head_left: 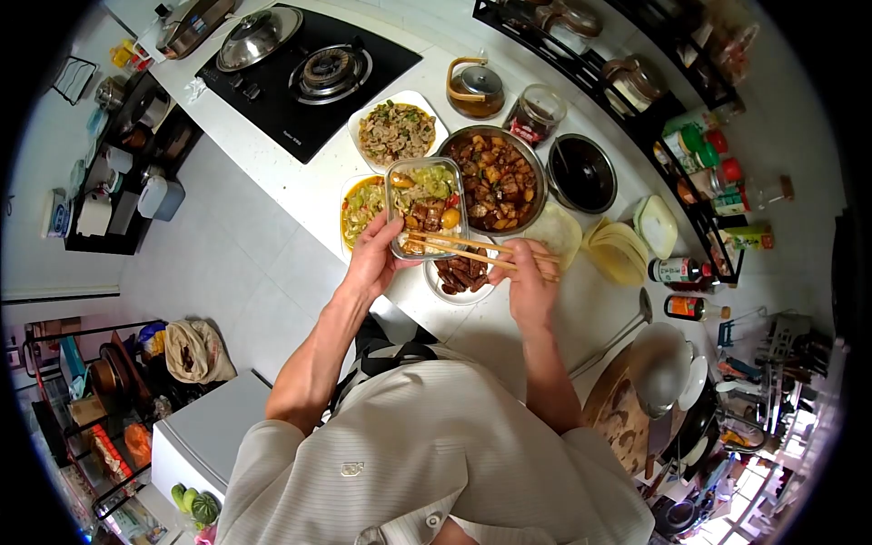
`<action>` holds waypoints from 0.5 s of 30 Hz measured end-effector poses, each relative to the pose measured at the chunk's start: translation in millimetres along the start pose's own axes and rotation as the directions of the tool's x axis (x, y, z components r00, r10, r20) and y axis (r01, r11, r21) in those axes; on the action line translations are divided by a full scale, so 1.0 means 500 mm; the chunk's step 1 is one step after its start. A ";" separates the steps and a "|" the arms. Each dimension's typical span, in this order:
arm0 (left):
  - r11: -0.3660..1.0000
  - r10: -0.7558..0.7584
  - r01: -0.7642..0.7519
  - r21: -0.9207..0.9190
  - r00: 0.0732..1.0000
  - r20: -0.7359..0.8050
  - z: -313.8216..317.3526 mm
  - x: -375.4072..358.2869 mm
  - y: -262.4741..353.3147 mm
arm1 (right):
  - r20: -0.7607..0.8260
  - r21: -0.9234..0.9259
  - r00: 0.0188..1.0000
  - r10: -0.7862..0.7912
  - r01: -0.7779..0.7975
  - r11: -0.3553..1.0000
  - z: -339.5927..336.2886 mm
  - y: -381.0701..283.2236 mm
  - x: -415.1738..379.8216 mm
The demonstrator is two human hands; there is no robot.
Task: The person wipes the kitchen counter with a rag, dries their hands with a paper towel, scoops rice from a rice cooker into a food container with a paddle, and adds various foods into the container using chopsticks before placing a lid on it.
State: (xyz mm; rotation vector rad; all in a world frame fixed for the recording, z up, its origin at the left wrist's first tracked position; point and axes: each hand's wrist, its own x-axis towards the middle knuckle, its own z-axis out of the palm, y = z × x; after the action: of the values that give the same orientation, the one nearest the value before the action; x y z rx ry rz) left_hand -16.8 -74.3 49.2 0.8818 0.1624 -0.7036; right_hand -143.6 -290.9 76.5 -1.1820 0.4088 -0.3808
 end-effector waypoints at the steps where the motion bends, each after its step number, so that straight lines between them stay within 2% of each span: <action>1: 1.000 -0.007 0.007 -0.005 1.000 0.005 0.000 -0.004 -0.001 | 0.027 0.035 0.999 0.033 -0.034 0.999 0.002 0.014 0.001; 4: 0.999 -0.020 0.019 -0.034 1.000 -0.020 0.001 -0.010 -0.003 | 0.051 0.096 0.998 0.022 -0.027 0.995 -0.009 0.036 0.009; 5: 1.000 -0.005 0.005 -0.005 1.000 -0.020 0.002 -0.012 -0.001 | 0.068 0.145 0.998 0.020 -0.029 0.989 -0.010 0.024 0.007; 6: 0.998 -0.003 0.006 0.067 0.999 -0.035 0.000 -0.017 0.000 | 0.021 0.105 0.999 0.033 -0.035 0.994 -0.015 0.008 0.003; 8: 0.999 0.000 0.001 0.036 1.000 -0.029 -0.012 -0.021 0.002 | 0.095 0.215 0.989 -0.117 0.094 0.972 -0.038 -0.031 0.005; 10: 1.000 0.015 -0.014 0.025 1.000 -0.003 -0.022 -0.031 0.004 | 0.021 0.225 0.994 -0.110 0.102 0.969 -0.069 -0.059 -0.003; 12: 0.998 0.045 -0.042 0.044 0.998 -0.053 -0.031 -0.045 0.010 | -0.127 0.025 0.987 -0.100 0.104 0.994 -0.116 -0.061 -0.012; 14: 0.998 0.042 -0.039 0.052 0.998 -0.055 -0.049 -0.053 0.011 | -0.157 -0.036 0.982 -0.103 0.099 0.994 -0.145 -0.049 -0.030; 15: 0.998 0.055 -0.050 0.049 0.994 -0.090 -0.057 -0.059 0.008 | -0.185 -0.089 0.981 -0.052 0.036 0.995 -0.157 -0.040 -0.042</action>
State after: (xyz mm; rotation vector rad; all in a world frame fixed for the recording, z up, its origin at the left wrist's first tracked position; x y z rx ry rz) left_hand -32.4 -36.5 45.7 0.9600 0.2046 -0.6204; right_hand -202.0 -350.6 72.3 -1.2447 0.5672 -0.5195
